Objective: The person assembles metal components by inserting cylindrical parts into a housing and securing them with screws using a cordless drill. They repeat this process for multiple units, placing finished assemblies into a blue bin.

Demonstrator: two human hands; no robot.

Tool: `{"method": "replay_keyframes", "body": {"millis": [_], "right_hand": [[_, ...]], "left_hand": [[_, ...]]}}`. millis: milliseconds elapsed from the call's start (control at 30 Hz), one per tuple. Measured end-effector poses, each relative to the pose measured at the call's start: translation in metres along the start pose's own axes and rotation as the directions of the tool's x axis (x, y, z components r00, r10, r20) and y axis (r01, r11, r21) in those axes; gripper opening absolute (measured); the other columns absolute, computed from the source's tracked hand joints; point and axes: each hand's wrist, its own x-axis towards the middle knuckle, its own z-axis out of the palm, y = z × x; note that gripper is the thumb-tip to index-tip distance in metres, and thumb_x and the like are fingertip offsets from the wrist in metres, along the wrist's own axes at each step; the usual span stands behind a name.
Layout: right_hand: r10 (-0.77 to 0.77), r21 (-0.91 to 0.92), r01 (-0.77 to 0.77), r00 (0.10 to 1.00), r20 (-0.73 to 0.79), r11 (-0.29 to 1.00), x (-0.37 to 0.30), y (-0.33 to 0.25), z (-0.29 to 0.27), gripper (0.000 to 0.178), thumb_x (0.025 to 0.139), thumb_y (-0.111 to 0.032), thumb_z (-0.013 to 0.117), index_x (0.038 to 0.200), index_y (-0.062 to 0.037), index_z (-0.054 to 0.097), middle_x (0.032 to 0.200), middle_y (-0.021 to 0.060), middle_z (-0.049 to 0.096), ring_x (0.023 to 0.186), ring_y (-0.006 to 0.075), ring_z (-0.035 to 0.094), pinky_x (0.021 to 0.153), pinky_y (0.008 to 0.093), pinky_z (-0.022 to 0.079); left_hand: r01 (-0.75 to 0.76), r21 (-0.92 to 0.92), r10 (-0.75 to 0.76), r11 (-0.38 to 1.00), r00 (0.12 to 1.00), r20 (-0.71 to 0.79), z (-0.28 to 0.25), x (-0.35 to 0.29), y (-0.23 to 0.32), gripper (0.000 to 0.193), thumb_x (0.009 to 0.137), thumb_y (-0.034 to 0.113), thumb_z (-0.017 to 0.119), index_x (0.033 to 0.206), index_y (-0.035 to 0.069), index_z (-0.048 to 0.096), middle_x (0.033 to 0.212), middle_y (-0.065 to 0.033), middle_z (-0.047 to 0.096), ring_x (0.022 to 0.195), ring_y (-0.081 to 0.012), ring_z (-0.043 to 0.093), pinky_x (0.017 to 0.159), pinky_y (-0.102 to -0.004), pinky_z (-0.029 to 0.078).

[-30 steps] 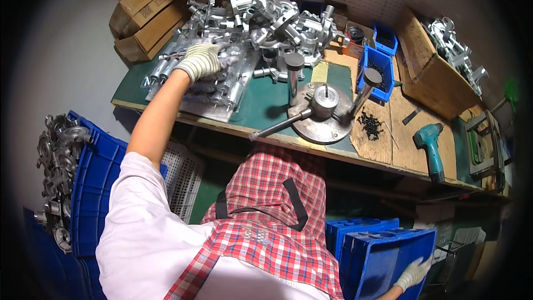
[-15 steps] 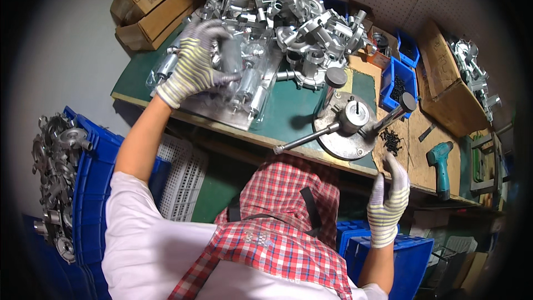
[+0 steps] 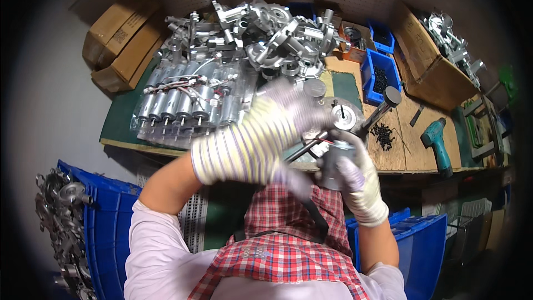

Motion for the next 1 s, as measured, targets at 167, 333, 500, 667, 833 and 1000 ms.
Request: {"method": "replay_keyframes", "body": {"millis": [167, 333, 500, 667, 833, 1000], "right_hand": [[-0.193, -0.054, 0.189, 0.978, -0.079, 0.98, -0.043, -0.009, -0.049, 0.087, 0.081, -0.025, 0.089, 0.148, -0.0053, 0.037, 0.118, 0.0132, 0.065, 0.101, 0.0208, 0.067, 0.087, 0.0365, 0.058], [-0.258, -0.262, 0.234, 0.964, -0.063, 0.936, -0.072, 0.003, -0.079, 0.063, 0.081, -0.011, 0.086, 0.133, -0.0046, 0.051, 0.134, 0.0134, 0.061, 0.12, 0.0212, 0.062, 0.103, 0.0361, 0.052], [-0.481, -0.779, 0.396, 0.866, 0.14, 0.486, -0.083, -0.008, -0.101, 0.046, 0.077, -0.006, 0.085, 0.118, -0.0119, 0.064, 0.128, 0.0152, 0.058, 0.114, 0.0224, 0.06, 0.088, 0.0315, 0.054], [-0.632, -0.881, 0.465, 0.709, 0.311, 0.088, -0.102, -0.015, -0.112, 0.038, 0.081, -0.005, 0.082, 0.115, -0.0128, 0.067, 0.107, 0.0077, 0.049, 0.085, 0.0157, 0.062, 0.066, 0.0272, 0.054], [-0.592, -0.416, 0.536, 0.806, -0.007, 0.735, -0.118, 0.01, -0.112, 0.05, 0.082, -0.01, 0.085, 0.123, -0.0119, 0.057, 0.129, 0.0149, 0.049, 0.113, 0.0272, 0.06, 0.083, 0.0368, 0.063], [-0.591, -0.284, 0.595, 0.799, 0.11, 0.752, -0.129, 0.018, -0.09, 0.048, 0.082, -0.003, 0.083, 0.12, -0.0123, 0.056, 0.132, 0.0172, 0.052, 0.121, 0.0304, 0.06, 0.094, 0.0417, 0.06]], "left_hand": [[0.633, 0.554, -0.435, 0.54, 0.774, -0.461, 0.006, 0.073, -0.143, 0.081, 0.085, 0.059, 0.075, 0.143, 0.007, 0.05, 0.134, -0.0208, 0.062, 0.112, -0.0365, 0.066, 0.098, -0.0462, 0.053], [0.715, 0.473, -0.589, 0.515, 0.696, -0.41, 0.012, 0.099, -0.187, 0.034, 0.095, 0.038, 0.066, 0.117, 0.011, 0.062, 0.095, -0.0166, 0.074, 0.089, -0.0379, 0.071, 0.076, -0.0502, 0.056], [0.674, 0.148, -0.395, 0.723, 0.58, -0.712, -0.032, 0.058, -0.127, 0.042, 0.096, 0.037, 0.069, 0.122, 0.006, 0.061, 0.095, -0.0187, 0.073, 0.091, -0.0298, 0.072, 0.08, -0.0416, 0.056], [0.194, -0.784, -0.735, 0.59, 0.532, -0.422, -0.015, -0.024, -0.007, 0.046, 0.096, 0.028, 0.073, 0.127, -0.002, 0.057, 0.096, -0.0066, 0.072, 0.088, -0.0135, 0.07, 0.077, -0.0261, 0.056], [0.185, -0.882, -0.834, 0.434, 0.454, -0.315, 0.068, -0.076, 0.056, 0.058, 0.094, 0.04, 0.074, 0.135, 0.003, 0.056, 0.1, -0.003, 0.07, 0.074, -0.0085, 0.061, 0.064, -0.025, 0.047], [0.07, -0.996, -0.856, 0.062, 0.517, -0.017, 0.175, -0.117, 0.103, 0.068, 0.087, 0.029, 0.082, 0.141, 0.004, 0.051, 0.126, -0.0057, 0.065, 0.109, -0.0154, 0.064, 0.095, -0.0325, 0.052]]}}
